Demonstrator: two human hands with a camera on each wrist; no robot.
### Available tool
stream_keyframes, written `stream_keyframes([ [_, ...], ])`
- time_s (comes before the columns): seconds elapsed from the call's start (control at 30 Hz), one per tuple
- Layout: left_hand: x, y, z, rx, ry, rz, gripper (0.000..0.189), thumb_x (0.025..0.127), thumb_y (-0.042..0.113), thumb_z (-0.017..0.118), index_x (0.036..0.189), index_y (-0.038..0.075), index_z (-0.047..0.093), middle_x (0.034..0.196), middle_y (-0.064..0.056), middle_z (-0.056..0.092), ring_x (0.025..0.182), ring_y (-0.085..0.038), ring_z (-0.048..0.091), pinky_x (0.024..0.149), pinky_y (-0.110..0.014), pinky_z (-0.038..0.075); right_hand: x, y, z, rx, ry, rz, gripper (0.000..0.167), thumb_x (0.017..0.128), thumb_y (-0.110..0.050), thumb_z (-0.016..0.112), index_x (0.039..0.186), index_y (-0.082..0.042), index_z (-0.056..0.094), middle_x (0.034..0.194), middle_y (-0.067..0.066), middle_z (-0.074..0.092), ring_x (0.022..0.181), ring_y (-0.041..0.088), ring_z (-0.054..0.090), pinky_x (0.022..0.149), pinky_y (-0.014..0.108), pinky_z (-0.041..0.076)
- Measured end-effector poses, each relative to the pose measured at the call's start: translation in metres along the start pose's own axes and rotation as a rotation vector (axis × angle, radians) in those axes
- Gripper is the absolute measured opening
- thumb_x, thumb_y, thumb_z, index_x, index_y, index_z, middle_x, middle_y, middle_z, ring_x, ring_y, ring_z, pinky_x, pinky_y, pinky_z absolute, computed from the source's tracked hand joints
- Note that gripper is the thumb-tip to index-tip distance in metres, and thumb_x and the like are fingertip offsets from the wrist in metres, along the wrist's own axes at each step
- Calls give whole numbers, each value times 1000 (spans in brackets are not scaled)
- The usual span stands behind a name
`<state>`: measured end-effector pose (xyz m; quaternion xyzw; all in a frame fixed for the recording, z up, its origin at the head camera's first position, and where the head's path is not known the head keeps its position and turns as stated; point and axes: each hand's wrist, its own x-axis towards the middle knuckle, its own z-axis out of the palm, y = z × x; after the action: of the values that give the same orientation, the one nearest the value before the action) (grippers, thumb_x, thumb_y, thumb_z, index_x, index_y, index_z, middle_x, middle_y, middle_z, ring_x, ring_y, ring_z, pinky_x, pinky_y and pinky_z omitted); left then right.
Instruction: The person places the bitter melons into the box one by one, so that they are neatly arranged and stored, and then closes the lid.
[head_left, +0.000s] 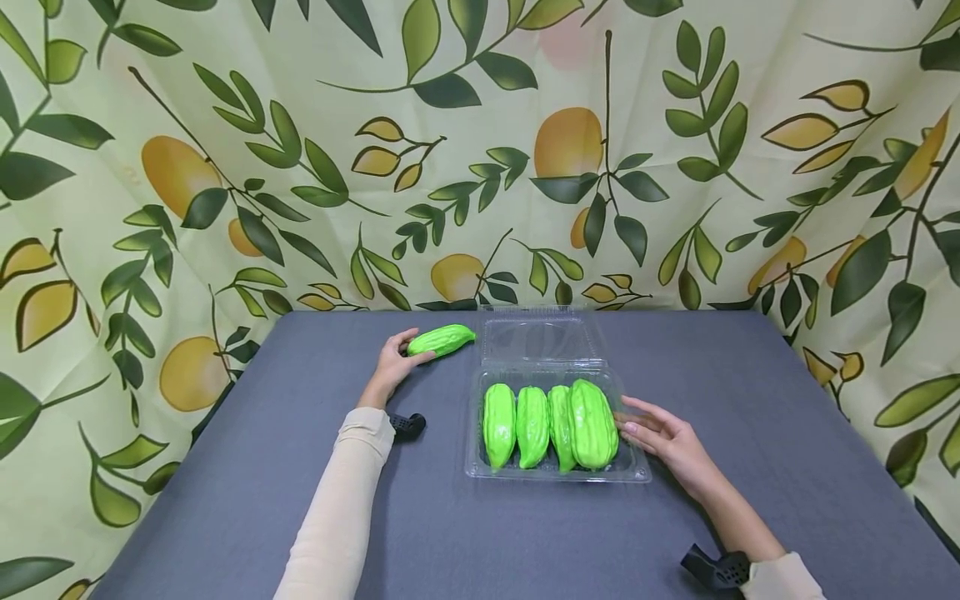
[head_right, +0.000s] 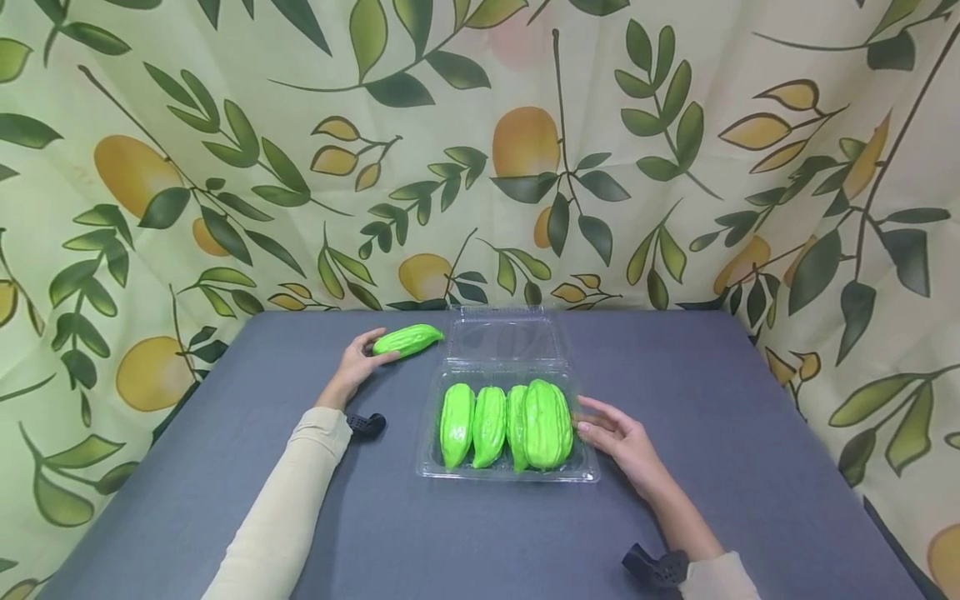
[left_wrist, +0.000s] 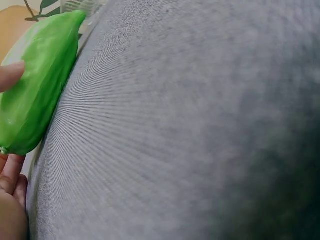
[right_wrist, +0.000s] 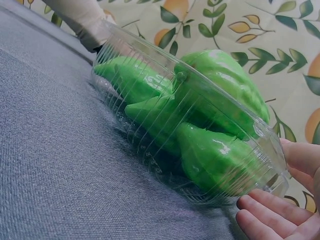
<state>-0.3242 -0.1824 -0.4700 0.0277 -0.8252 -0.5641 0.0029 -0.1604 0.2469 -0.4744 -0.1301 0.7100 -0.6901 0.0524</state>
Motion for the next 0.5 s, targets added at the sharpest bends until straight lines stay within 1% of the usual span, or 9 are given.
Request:
stream_keyframes([
  [0.13,0,2,-1,-3,-30,-22,66,83,16,74,142,9,46,144,-17,46,131,-30,44,114,-43,35,2,0,0,18,-3,-14,48,97,-6,53,142,4,41,111,-20,69,103,-4,66,86,12,54],
  [0.23,0,2,-2,-9,-47,-44,65,83,18,74,141,11,48,144,-18,49,131,-29,46,113,-42,36,2,0,0,4,1,1,49,97,-9,54,142,5,40,110,-21,69,103,-5,66,86,12,54],
  [0.4,0,2,0,-2,-34,-47,62,83,19,75,139,11,51,142,-17,52,130,-28,48,112,-40,38,2,0,0,-50,30,51,53,97,-14,57,142,5,38,108,-24,68,102,-7,65,86,12,54],
  [0.5,-1,2,2,-7,-19,-53,61,82,19,76,138,12,52,143,-16,52,130,-28,48,111,-40,39,1,0,0,-58,31,50,53,97,-15,56,142,6,38,109,-24,67,102,-7,65,86,12,54],
])
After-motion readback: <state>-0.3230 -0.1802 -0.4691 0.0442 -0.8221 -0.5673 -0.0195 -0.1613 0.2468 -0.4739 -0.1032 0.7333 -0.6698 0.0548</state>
